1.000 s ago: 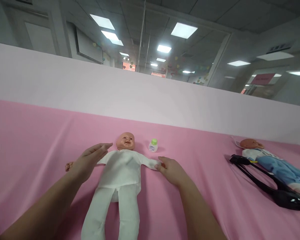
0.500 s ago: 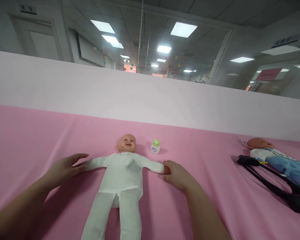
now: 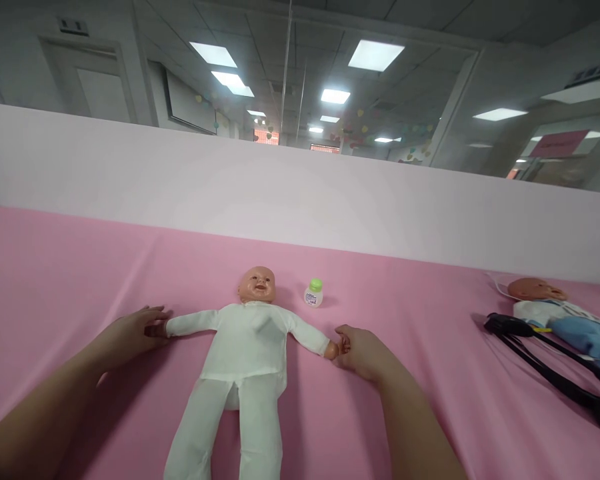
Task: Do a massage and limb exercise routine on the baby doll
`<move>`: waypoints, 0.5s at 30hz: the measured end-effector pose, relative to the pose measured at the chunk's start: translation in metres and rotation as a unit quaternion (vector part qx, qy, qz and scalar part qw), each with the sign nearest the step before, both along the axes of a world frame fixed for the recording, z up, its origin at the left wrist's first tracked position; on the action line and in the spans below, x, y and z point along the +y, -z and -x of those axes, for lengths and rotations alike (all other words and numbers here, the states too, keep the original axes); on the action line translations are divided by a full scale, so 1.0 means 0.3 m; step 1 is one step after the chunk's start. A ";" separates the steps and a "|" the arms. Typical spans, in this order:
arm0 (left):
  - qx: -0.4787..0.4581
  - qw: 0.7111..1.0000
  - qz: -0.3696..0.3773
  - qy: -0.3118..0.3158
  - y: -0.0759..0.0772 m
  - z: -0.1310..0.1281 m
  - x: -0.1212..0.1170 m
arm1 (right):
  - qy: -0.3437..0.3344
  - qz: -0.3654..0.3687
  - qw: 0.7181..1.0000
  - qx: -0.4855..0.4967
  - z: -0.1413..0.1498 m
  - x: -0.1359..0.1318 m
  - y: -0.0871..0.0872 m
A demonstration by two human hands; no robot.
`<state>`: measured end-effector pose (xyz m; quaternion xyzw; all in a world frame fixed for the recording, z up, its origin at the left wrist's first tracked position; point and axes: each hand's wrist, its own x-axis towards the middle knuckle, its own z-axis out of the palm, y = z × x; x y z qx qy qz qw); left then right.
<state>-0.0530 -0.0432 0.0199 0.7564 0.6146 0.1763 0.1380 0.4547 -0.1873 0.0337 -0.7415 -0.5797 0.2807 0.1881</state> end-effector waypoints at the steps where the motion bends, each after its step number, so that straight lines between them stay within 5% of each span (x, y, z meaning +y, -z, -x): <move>1: 0.011 1.000 0.001 0.000 -0.006 -0.005 -0.004 | -0.003 0.009 1.000 0.006 -0.003 -0.001 0.001; 7: -0.113 0.991 0.035 -0.062 -0.033 -0.023 -0.017 | -0.017 0.010 0.991 0.133 -0.019 -0.001 0.006; 15: -0.294 0.953 0.074 -0.029 -0.038 -0.040 -0.034 | 0.015 -0.044 0.963 0.265 -0.013 0.014 0.029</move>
